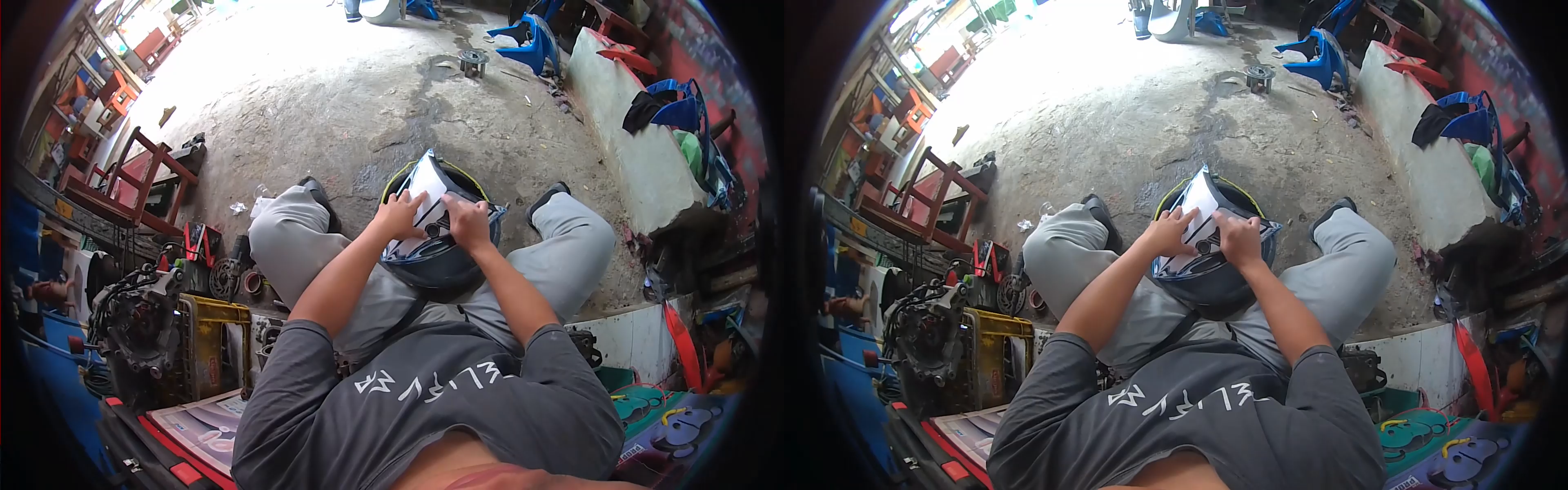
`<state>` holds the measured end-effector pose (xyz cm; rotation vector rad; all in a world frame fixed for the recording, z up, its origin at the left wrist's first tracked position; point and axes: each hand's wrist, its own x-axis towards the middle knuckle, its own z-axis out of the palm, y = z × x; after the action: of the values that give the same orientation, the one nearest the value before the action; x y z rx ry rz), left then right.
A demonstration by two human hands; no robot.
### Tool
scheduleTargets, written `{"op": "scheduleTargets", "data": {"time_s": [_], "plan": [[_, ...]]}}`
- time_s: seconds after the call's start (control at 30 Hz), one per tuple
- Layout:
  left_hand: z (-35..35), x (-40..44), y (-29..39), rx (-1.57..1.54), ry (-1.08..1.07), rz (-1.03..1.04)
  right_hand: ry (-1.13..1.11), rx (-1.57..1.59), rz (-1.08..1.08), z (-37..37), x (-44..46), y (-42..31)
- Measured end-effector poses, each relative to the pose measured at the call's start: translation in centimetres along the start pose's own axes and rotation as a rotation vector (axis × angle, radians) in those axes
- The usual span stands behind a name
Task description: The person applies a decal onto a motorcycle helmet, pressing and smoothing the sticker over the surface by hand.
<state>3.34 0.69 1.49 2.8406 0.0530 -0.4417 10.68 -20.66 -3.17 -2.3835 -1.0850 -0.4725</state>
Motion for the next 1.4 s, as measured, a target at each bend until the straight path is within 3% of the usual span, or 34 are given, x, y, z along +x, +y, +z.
{"op": "scheduleTargets", "data": {"time_s": [0.1,0.27,0.5,0.6,0.83,0.93,1.03,1.2,1.3,1.4], "plan": [[-0.2,-0.1,0.1,-0.011,-0.01,-0.008,-0.122,-0.014,-0.064,0.5,-0.6,-1.0],[-0.2,-0.1,-0.1,-0.018,-0.001,0.003,-0.026,0.025,0.055,-0.1,0.2,0.5],[0.2,0.1,-0.2,-0.008,0.007,0.01,-0.125,0.034,-0.094,0.0,-0.5,-0.8],[0.2,0.1,-0.3,-0.003,0.009,0.01,-0.015,0.03,0.008,-0.5,0.3,0.1],[1.2,0.5,-0.6,0.035,0.062,0.009,-0.1,0.045,-0.103,0.2,-0.5,-0.9],[0.8,0.2,-0.4,0.028,0.049,0.008,-0.009,0.06,0.038,-0.1,0.3,0.4],[0.6,0.2,-0.2,0.029,0.038,0.003,0.031,0.064,0.03,-0.2,0.3,0.3],[0.4,0.0,-0.4,-0.007,0.016,0.012,-0.086,-0.007,-0.137,-0.1,-0.2,-0.7],[0.2,-0.1,-0.2,0.001,0.01,0.006,0.026,-0.084,0.019,-0.2,0.7,1.0],[0.3,0.2,-0.2,0.024,0.028,0.003,-0.006,0.022,-0.038,0.7,-0.2,0.1]]}}
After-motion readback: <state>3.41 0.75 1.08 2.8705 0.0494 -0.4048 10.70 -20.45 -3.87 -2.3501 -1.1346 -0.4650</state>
